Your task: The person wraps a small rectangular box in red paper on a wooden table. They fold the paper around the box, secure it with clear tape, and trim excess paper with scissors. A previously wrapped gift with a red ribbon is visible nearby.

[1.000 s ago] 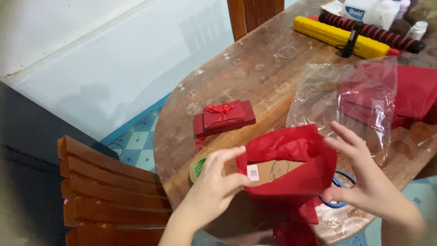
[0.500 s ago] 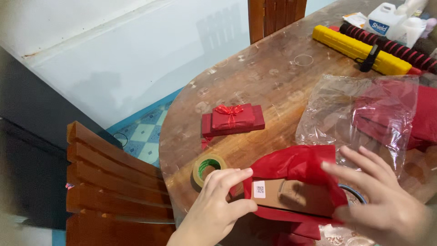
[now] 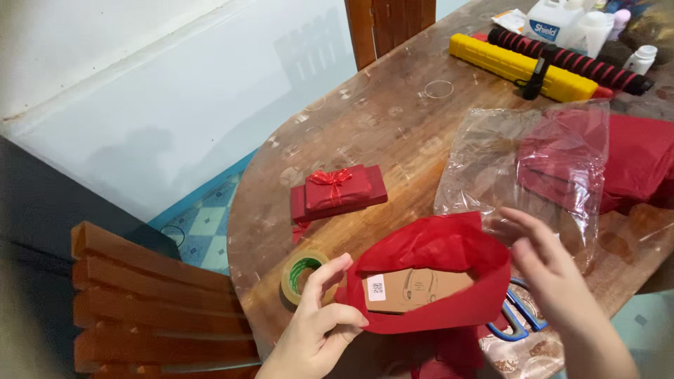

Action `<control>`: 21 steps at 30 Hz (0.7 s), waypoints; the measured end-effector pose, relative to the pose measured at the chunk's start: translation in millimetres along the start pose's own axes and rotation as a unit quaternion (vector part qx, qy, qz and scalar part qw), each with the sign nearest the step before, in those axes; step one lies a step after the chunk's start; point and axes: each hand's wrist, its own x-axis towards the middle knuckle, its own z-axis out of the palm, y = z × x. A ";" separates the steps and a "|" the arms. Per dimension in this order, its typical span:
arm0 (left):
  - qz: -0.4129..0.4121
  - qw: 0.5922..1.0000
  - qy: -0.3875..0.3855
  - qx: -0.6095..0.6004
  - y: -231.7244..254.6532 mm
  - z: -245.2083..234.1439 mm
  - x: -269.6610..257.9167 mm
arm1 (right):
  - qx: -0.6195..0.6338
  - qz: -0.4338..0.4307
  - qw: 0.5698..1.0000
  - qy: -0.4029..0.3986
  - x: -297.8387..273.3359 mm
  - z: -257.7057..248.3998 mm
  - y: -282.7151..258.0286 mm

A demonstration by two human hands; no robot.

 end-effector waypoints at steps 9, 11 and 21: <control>-0.071 0.956 0.115 -0.260 -30.1 32.4 6.8 | 0.166 0.066 0.982 -0.060 5.7 9.5 0.8; -0.105 0.953 0.097 -0.267 -34.6 46.7 8.8 | 0.159 0.053 0.985 -0.042 9.0 12.2 0.4; -0.144 0.989 0.041 -0.008 -46.5 58.9 10.5 | 0.220 -0.034 0.963 -0.151 7.5 -8.3 14.0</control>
